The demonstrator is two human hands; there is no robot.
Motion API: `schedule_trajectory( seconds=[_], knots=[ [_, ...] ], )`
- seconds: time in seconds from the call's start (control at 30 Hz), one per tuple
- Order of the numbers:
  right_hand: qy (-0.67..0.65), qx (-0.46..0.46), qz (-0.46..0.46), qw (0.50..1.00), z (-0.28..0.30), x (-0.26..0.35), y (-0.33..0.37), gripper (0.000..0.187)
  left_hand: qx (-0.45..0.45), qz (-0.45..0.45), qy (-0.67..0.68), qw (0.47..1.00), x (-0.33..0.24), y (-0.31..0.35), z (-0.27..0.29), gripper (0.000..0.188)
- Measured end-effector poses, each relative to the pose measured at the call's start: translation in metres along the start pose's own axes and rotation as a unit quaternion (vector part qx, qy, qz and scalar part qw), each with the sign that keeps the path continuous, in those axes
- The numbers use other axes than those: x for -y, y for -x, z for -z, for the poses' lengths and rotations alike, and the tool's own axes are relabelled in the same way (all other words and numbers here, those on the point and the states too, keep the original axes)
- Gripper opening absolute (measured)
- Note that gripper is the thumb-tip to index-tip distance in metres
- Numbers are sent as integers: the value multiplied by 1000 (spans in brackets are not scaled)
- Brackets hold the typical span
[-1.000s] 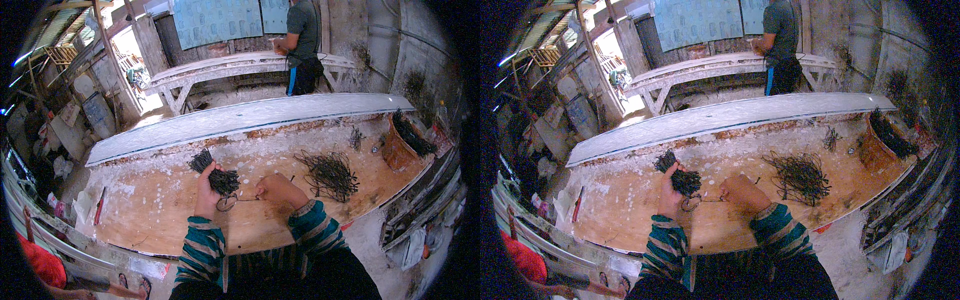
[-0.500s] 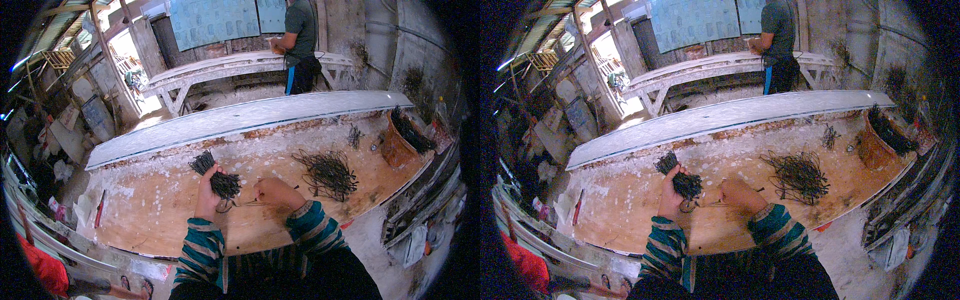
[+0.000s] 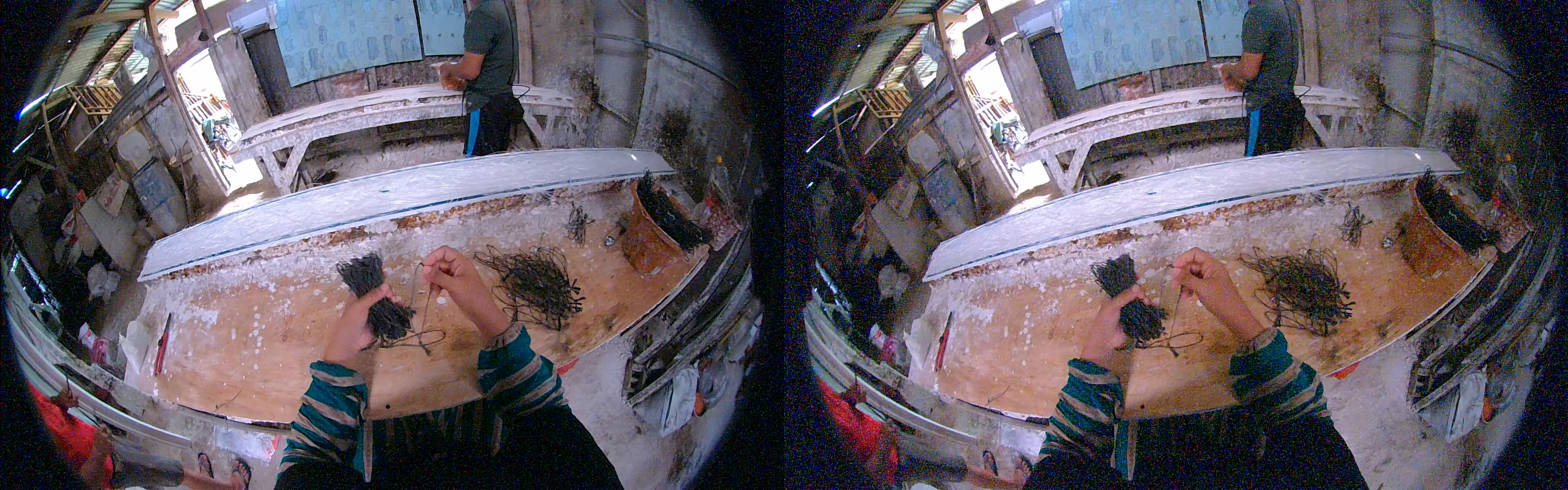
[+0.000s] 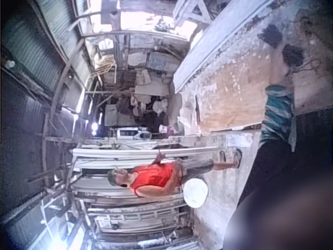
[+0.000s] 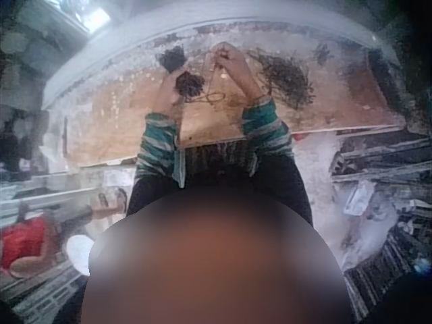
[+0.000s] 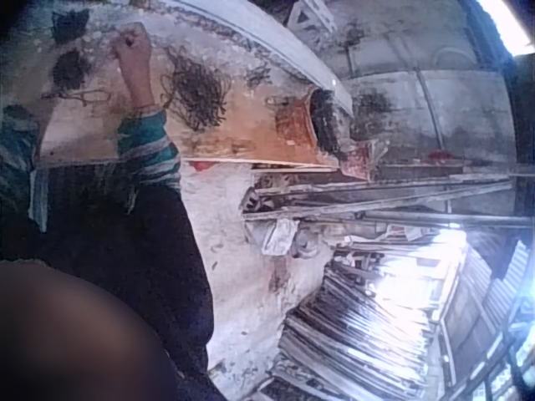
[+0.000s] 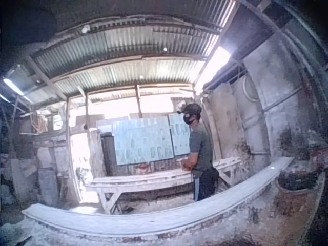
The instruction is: The person repeatedly picks up small black cords from a pile on a wooden workbench and ties them into bundles by hand. A coworker in the background applies a white substance to a long curved object and handles white fibrous material.
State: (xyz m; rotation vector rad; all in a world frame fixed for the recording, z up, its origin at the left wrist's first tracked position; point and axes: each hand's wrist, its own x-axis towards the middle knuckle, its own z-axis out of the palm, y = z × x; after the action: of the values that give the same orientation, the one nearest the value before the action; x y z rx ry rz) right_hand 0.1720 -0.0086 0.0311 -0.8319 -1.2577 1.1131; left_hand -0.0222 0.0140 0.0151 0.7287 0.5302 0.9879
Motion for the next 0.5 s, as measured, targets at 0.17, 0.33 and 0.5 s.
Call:
schedule_trajectory(
  seconds=[0.17,0.33,0.5],
  knots=[
    [14,-16,15,1000,-6,-7,1,8,41,48,-52,997,9,4,-9,27],
    [23,-13,12,1000,-10,-2,3,8,60,61,-76,993,11,4,-7,30],
    [0,2,-2,1000,-18,-4,5,12,69,54,-69,994,20,5,-13,39]
  ],
)
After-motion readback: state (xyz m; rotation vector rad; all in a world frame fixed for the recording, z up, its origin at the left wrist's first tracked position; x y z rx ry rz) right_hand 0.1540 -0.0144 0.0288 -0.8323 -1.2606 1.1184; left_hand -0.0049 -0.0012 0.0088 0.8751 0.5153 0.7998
